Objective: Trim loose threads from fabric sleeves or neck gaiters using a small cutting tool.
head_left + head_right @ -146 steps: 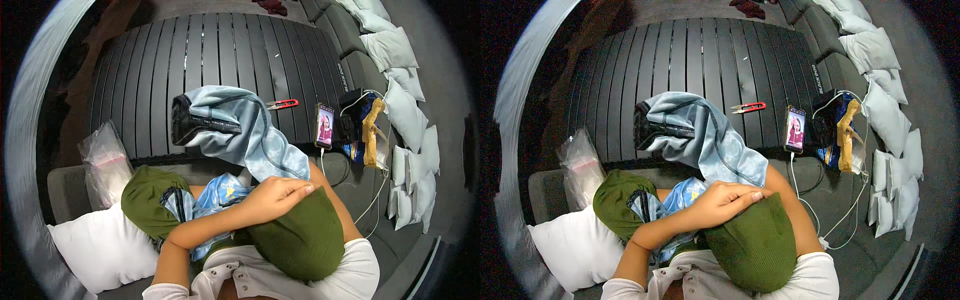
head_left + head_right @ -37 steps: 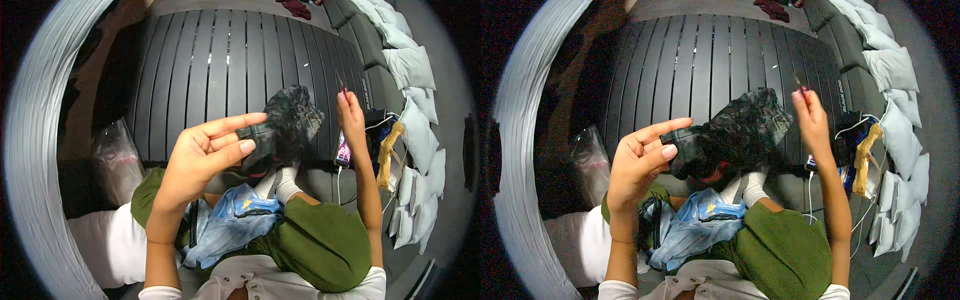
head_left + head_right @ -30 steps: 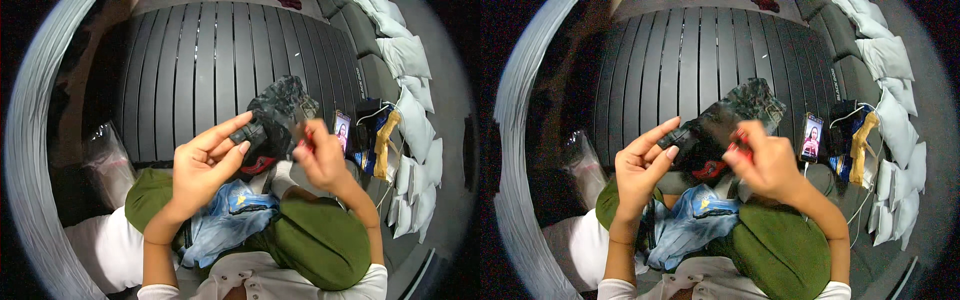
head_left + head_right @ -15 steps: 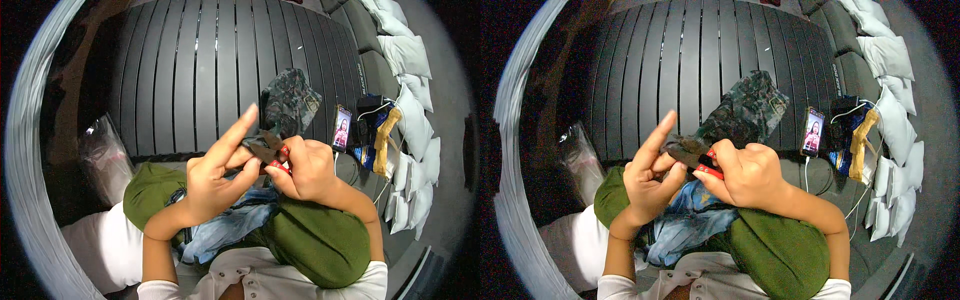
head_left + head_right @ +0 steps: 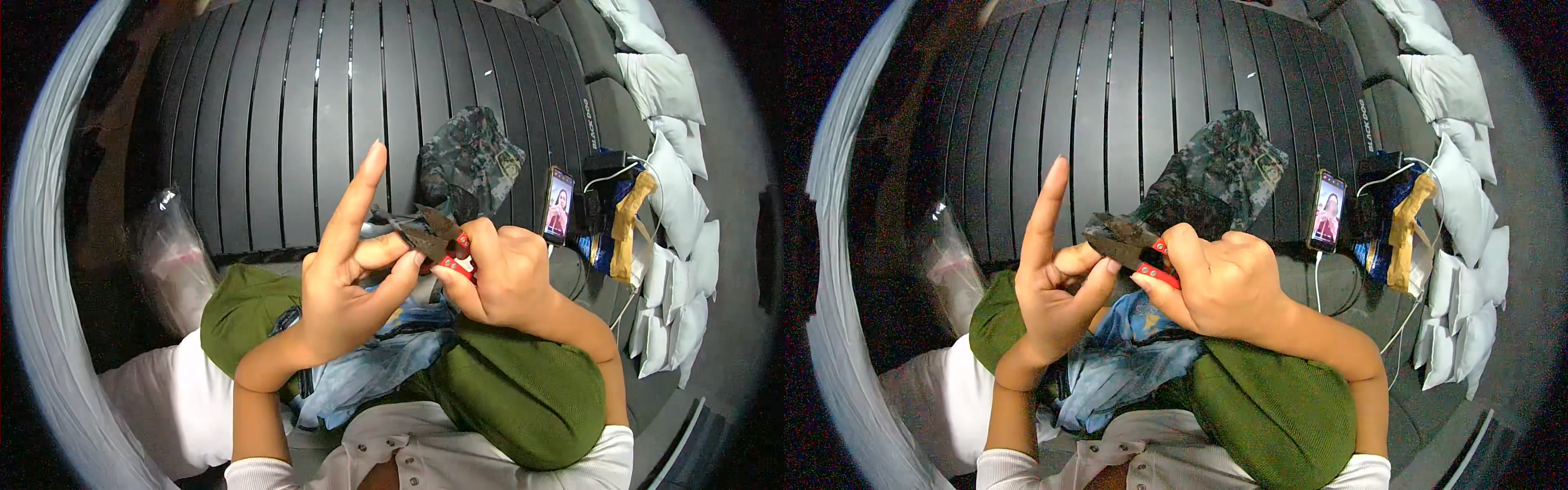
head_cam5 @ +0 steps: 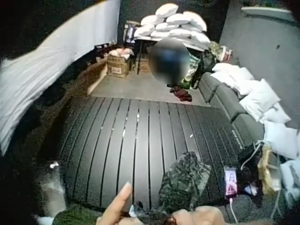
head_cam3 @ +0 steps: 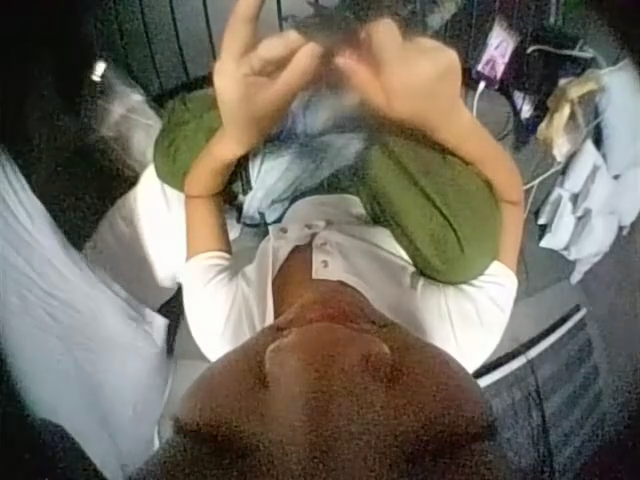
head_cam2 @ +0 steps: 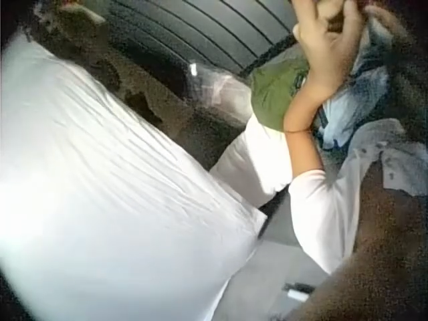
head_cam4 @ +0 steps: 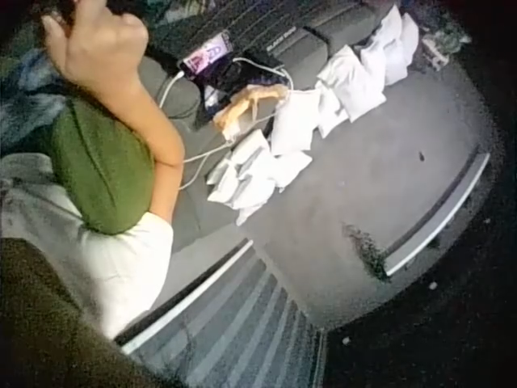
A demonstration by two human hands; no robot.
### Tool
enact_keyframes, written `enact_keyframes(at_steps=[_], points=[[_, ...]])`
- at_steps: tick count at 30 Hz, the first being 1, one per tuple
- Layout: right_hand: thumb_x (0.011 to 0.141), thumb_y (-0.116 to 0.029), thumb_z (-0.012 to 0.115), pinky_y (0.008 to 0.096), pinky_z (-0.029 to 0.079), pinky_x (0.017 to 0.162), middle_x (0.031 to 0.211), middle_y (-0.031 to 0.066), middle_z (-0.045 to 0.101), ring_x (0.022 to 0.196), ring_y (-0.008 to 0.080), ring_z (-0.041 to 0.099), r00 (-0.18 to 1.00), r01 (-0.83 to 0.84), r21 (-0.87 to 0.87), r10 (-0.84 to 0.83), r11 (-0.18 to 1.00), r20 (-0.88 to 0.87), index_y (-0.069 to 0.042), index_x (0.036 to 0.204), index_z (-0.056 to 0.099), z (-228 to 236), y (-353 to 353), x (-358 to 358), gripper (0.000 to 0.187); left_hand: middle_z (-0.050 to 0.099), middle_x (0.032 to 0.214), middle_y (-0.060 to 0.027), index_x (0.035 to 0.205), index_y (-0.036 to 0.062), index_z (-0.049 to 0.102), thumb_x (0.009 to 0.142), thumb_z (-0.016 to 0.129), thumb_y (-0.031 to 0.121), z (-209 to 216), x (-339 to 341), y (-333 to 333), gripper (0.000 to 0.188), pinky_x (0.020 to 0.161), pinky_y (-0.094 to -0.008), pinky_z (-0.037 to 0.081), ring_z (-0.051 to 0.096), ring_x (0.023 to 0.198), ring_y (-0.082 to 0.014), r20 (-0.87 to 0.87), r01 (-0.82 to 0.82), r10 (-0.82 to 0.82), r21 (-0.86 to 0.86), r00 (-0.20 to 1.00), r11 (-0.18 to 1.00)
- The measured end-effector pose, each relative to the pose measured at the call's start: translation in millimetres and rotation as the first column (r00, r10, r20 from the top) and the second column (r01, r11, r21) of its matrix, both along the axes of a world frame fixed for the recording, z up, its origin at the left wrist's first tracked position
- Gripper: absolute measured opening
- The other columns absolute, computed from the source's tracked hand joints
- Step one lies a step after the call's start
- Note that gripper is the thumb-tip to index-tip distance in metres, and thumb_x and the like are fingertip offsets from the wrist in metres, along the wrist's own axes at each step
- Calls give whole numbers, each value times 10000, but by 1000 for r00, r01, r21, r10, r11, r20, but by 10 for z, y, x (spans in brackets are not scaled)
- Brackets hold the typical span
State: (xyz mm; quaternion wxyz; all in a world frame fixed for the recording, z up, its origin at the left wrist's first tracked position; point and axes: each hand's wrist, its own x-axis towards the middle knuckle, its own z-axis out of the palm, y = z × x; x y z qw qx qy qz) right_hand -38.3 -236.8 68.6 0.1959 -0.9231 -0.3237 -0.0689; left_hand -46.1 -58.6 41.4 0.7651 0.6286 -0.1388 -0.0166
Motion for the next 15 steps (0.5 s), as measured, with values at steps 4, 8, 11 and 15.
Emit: enact_keyframes(at_steps=[4,8,11,15], points=[[728,-238,642,315,364,406,557,64,467,428,216,484,1000,14,-36,-14,999,-2,-5,794,512,3,4,5,275,270,1390,-132,1353,-51,113,772,500,-126,13,12,-60,702,784,-205,437,571,924,-112,-23,-85,84,-62,996,994],[730,-189,639,316,382,417,552,70,480,425,229,490,998,32,8,-31,999,-60,6,808,498,-43,-29,22,253,289,1377,-128,1355,-42,125,784,489,-129,20,36,-12,682,787,-204,439,561,945,-113,-32,-60,57,-102,998,993],[736,-177,630,314,398,426,556,75,488,423,237,491,994,68,127,-56,990,-96,17,824,483,-26,-74,34,258,323,1351,-124,1360,-26,122,796,484,-123,41,59,28,677,788,-205,444,550,950,-106,-140,8,-25,-119,990,993],[741,-177,623,308,404,427,555,73,494,428,236,500,988,73,95,-59,993,-142,19,830,475,30,-94,15,262,464,1221,-126,1367,-15,95,808,475,-116,-4,71,31,684,792,-219,447,546,935,-103,-76,-1,-9,-131,997,991]])
